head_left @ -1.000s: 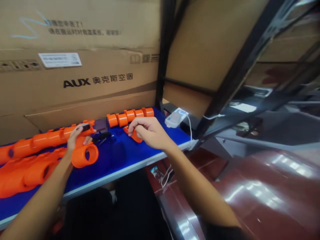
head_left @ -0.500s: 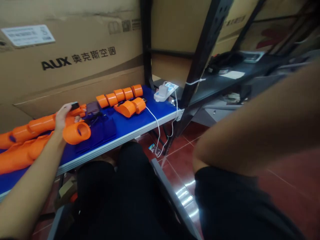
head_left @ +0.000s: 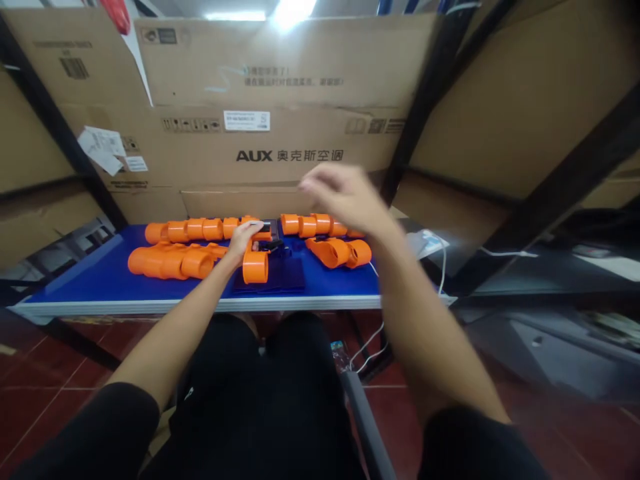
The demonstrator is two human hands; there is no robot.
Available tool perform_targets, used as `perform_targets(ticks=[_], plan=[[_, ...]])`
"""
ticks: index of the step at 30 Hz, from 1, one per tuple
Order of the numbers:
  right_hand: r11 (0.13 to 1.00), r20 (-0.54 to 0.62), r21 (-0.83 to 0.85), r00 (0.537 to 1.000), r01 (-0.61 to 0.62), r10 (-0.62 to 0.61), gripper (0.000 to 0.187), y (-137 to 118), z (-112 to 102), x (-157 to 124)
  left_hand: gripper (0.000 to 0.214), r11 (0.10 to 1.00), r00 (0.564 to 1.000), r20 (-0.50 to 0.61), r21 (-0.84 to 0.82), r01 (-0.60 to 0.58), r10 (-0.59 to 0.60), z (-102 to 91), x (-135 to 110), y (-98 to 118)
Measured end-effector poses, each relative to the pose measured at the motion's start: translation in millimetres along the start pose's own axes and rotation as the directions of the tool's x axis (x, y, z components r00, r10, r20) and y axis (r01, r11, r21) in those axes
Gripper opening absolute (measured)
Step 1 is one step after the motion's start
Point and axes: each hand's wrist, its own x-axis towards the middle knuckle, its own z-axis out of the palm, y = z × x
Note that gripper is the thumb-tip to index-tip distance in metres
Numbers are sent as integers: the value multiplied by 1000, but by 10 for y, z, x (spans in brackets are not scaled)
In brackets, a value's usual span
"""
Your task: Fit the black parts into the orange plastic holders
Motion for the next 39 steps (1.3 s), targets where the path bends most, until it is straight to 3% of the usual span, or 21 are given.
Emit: perform_targets(ticks=[3,5,8,12,19,26,33,36,39], plan=[[972,211,-234,977,24,27,42,160,195,16,36,1000,1000,19,-20,-8,8,67,73,-11],[945,262,-326,963,30,60,36,314,344,15,36,1000,999,30,-29,-10,11,91,122,-24],[940,307,-333,951,73,35,24,529,503,2,36,999,999,36,-33,-13,14,89,161,-50],[947,341,-306,940,97,14,30,714,570,-57,37,999,1000,18,-38,-17,18,47,184,-91],[947,301,-312,953,77,22,39,905,646,-207,33,999,1000,-8,-51,10,-11,-26,287,-188],[943,240,-325,971,74,6,36,978,648,-135,38,998,1000,-17,-66,16,-17,-140,367,-181],[897,112,-433,982,-91,154,30,1170,497,-230,54,980,1000,-2,-198,23,-24,-327,471,-125],[880,154,-460,965,-121,213,25,1242,495,-294,57,976,1000,9,-216,23,-21,-353,523,-185],[899,272,-435,944,-53,188,20,1284,521,-331,55,972,1000,23,-236,-7,12,-377,542,-285]])
